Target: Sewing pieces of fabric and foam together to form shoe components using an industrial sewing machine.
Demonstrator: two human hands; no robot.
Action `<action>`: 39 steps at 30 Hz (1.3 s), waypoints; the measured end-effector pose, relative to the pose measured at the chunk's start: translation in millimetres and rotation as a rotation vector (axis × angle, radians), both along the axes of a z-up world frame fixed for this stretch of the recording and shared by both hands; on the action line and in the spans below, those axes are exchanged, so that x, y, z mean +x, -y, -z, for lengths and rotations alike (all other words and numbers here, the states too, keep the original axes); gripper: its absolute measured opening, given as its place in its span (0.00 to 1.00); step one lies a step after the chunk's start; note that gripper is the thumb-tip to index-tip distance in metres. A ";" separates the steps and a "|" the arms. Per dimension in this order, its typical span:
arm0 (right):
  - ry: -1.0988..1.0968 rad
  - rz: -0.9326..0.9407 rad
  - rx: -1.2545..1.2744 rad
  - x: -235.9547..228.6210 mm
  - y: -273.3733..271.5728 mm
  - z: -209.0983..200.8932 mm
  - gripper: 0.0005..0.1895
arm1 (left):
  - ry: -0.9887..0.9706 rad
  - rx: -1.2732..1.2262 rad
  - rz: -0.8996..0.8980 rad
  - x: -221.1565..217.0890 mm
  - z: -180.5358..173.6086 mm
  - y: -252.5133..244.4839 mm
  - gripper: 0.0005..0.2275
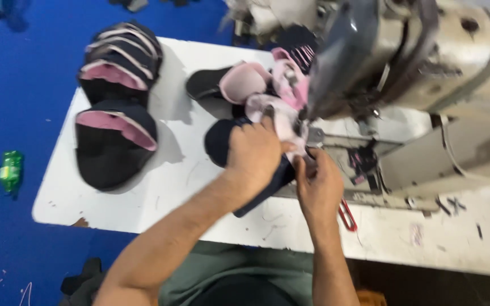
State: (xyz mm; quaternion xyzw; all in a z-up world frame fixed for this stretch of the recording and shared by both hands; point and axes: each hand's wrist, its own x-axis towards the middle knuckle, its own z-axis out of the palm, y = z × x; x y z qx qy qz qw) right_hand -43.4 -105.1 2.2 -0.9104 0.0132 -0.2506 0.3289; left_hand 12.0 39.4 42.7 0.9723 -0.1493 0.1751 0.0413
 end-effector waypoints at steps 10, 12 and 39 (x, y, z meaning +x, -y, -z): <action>-0.070 -0.088 0.255 4.9 8.6 5.7 0.13 | -0.072 -0.471 0.013 -20.3 3.5 -1.3 0.24; -0.093 -0.049 0.261 3.7 8.6 6.1 0.14 | -0.133 -0.816 0.144 -19.7 4.8 -7.7 0.28; -0.074 -0.086 0.376 7.9 11.4 20.0 0.15 | -0.195 -1.057 0.243 -11.0 37.3 -8.7 0.18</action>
